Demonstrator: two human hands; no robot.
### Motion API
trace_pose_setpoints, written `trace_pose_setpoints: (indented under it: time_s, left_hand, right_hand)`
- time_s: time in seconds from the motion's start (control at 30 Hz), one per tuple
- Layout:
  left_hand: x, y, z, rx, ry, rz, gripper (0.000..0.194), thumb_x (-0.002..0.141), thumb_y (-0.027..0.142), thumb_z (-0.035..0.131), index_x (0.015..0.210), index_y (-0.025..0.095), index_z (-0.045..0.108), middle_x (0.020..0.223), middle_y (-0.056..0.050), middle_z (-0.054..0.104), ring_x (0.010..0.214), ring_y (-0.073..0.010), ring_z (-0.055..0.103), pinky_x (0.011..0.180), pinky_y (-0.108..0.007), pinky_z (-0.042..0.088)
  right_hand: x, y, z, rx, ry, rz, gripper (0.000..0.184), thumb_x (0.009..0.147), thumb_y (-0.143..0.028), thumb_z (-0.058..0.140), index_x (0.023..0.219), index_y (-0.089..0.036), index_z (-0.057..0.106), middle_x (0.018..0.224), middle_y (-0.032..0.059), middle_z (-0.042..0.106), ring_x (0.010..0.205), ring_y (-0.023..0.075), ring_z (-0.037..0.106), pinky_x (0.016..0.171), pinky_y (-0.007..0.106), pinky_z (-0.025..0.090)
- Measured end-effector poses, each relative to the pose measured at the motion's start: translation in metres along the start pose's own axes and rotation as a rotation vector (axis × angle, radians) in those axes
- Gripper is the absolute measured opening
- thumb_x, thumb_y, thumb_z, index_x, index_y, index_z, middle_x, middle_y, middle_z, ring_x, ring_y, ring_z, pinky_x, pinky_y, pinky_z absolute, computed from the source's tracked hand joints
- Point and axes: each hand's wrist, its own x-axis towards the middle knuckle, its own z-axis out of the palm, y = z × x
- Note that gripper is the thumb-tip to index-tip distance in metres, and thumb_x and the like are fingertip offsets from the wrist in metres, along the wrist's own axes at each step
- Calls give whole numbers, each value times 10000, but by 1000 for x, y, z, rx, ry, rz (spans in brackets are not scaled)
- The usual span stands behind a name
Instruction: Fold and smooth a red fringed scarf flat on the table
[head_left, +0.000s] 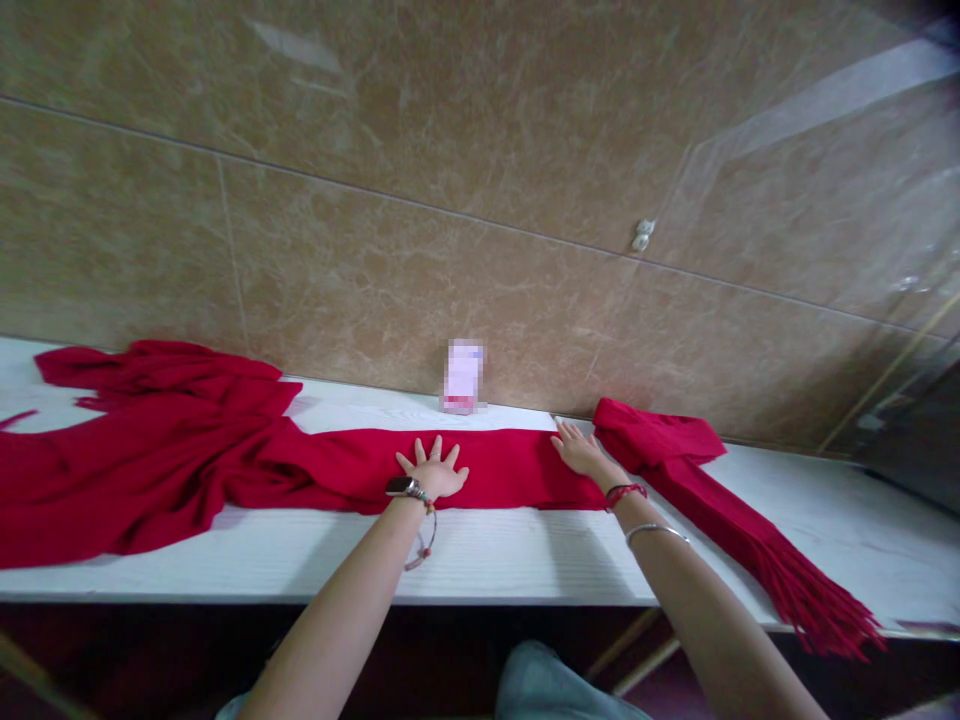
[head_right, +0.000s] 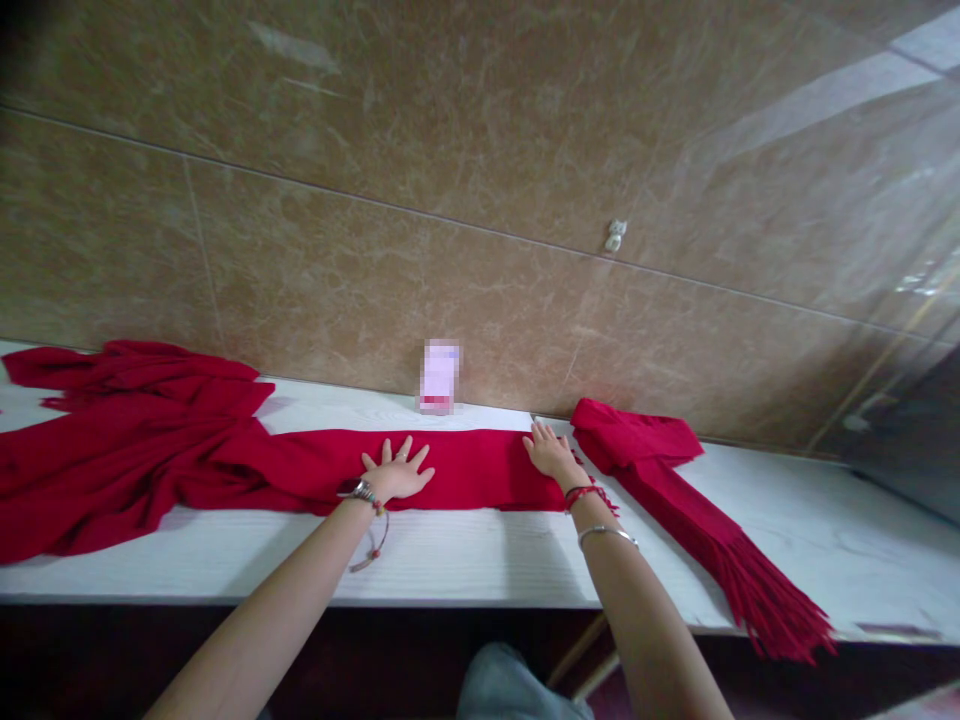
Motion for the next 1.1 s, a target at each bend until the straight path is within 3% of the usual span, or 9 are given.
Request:
trace_pose_setpoints:
  time_s: [0.1, 0.17, 0.27, 0.37, 0.53, 0.73, 0.9, 1.0, 1.1]
  left_hand:
    - [0, 1, 1, -10, 12, -7, 629, 808, 586, 213, 1387, 345, 173, 1475, 15, 1, 1303, -396, -47, 942, -691, 21]
    - [1, 0, 2, -24, 28, -1, 628, 807, 585, 211, 1387, 344, 179, 1475, 26, 5, 1304, -394, -49, 945, -688, 26]
    - [2, -2, 5, -31, 56, 4, 663, 800, 585, 208, 1398, 300, 173, 1474, 26, 14, 1310, -381, -47, 961, -674, 42]
    - [2, -4, 7, -29, 82, -6, 706, 784, 610, 208, 1401, 269, 179, 1474, 15, 31, 1311, -381, -36, 962, -674, 45]
    - [3, -5, 9, -33, 115, -33, 714, 764, 642, 229, 1389, 297, 214, 1475, 16, 53, 1298, -416, -38, 949, -687, 37]
    - [1, -4, 7, -41, 95, -26, 696, 776, 624, 235, 1389, 294, 218, 1475, 16, 41, 1292, -428, -49, 946, -688, 43]
    - [1, -5, 7, -49, 91, -22, 702, 770, 632, 229, 1389, 301, 213, 1476, 21, 35, 1293, -425, -47, 947, -687, 30]
    - [4, -6, 9, -48, 99, -18, 704, 770, 631, 219, 1391, 299, 209, 1476, 22, 33, 1293, -425, -54, 944, -689, 13]
    - [6, -7, 11, -44, 98, -15, 702, 770, 633, 213, 1390, 303, 210, 1476, 24, 38, 1293, -425, -56, 940, -694, 14]
  right_hand:
    - [4, -42, -16, 32, 55, -125, 495, 928, -295, 183, 1380, -98, 230, 1443, 138, 198, 1323, 241, 148, 1026, 480, 232]
    - [5, -77, -20, 50, 88, -273, 492, 923, -303, 214, 1377, -118, 247, 1438, 127, 220, 1319, 255, 164, 1019, 496, 237]
    - [-2, -122, -15, 20, 101, -431, 487, 918, -309, 246, 1368, -126, 273, 1432, 127, 237, 1316, 262, 174, 1015, 511, 240]
    - [-9, -139, -1, -11, 66, -483, 468, 922, -300, 227, 1363, -156, 288, 1426, 116, 258, 1306, 245, 216, 996, 508, 279]
    - [-9, -108, 11, -65, 51, -481, 458, 918, -271, 222, 1364, -191, 291, 1431, 85, 256, 1312, 222, 202, 1009, 502, 259]
    - [-6, -41, 11, 39, -74, -143, 498, 925, -309, 122, 1402, -174, 165, 1460, 69, 165, 1323, 192, 163, 1030, 465, 232]
    - [-17, 2, 15, -15, -78, 14, 484, 924, -284, 104, 1392, -213, 208, 1456, 53, 188, 1323, 192, 165, 1026, 520, 191]
    - [-23, 10, 11, -74, -28, 42, 468, 922, -244, 132, 1359, -238, 298, 1442, 58, 234, 1320, 241, 169, 987, 623, 134]
    - [-27, -5, 1, -92, 59, 14, 473, 924, -268, 131, 1370, -200, 272, 1447, 78, 213, 1322, 255, 156, 978, 630, 153]
